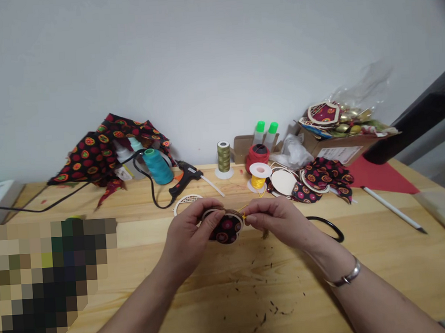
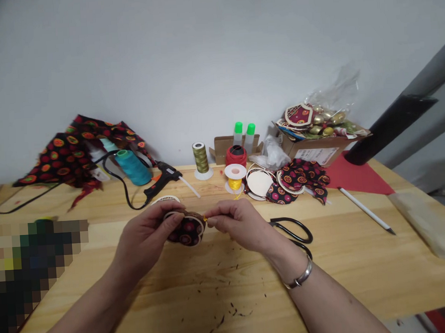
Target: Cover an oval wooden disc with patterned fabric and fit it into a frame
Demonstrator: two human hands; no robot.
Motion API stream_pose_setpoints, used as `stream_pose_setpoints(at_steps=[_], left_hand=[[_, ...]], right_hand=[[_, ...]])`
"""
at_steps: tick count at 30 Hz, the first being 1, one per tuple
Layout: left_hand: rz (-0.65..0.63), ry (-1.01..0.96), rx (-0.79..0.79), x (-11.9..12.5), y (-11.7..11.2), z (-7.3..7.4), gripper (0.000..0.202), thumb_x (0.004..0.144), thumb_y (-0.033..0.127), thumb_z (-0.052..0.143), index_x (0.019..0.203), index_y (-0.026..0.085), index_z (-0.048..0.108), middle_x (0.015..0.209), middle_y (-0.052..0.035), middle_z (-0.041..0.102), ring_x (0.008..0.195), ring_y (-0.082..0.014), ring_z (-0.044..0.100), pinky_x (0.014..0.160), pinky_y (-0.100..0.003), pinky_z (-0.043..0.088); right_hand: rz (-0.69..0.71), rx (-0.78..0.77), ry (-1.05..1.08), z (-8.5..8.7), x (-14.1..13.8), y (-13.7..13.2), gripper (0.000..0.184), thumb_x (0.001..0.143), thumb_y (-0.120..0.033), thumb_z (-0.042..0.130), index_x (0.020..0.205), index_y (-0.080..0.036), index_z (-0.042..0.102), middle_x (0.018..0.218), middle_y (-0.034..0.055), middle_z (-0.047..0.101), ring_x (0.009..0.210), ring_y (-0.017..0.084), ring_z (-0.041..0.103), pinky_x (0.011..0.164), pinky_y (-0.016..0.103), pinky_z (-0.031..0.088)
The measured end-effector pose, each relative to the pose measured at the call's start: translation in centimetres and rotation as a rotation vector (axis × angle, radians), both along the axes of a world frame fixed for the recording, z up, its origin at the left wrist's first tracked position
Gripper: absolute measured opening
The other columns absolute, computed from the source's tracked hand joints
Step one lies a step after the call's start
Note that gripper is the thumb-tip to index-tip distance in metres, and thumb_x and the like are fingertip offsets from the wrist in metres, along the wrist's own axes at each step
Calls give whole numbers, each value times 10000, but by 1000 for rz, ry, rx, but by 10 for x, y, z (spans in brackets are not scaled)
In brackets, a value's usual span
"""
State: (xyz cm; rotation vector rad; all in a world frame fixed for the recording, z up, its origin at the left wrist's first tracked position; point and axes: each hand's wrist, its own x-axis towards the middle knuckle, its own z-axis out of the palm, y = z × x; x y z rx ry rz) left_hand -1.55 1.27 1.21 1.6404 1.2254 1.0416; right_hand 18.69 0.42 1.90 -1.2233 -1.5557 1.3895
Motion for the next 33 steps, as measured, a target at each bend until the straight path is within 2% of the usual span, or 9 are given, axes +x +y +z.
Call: stream_pose_setpoints(at_steps=[4,9,18,23,29,33], left_hand=[[-3,38,54,0,0,2,114,825,310,563,871,223,621,804,18,639,749,-144,573,679,-243,440],[-7,47,59,1,-1,4,109,831,303,557,871,225,622,807,22,645,748,-140,576,675,-240,440],[-23,27,10,0,-3,-1,154,834,357,559,887,222,612,808,18,636,718,-133,583,652,-242,464],[-140,4,-40,3,-6,3,299,822,363,576,1085,222,597,890,-11,664,775,-152,618,690,-261,489],[-211,118,51,6,-5,3,204,800,311,606,914,174,706,866,-53,684,810,-178,628,729,-278,485],[-239,120,61,9,-6,0,173,808,258,589,911,177,701,886,-60,666,802,-175,632,719,-276,490]], right_hand=[[-19,26,-11,2,-1,0,157,733,-238,613,814,-155,718,596,-29,552,542,85,407,502,230,303],[-44,65,-92,6,-2,-1,161,734,-239,604,805,-157,723,645,-5,607,576,104,459,535,245,342],[-42,152,-174,0,-2,-2,196,782,-271,570,840,-146,710,634,-5,589,562,104,448,517,239,347],[-5,247,-226,-5,-3,-4,170,817,-240,547,847,-178,702,723,20,657,647,134,546,589,260,419],[46,442,-355,-8,-7,-7,159,842,-172,534,878,-190,688,777,27,670,703,136,581,656,266,438],[43,515,-395,-11,-8,-8,139,843,-148,526,838,-173,663,749,27,646,694,134,565,642,262,428]])
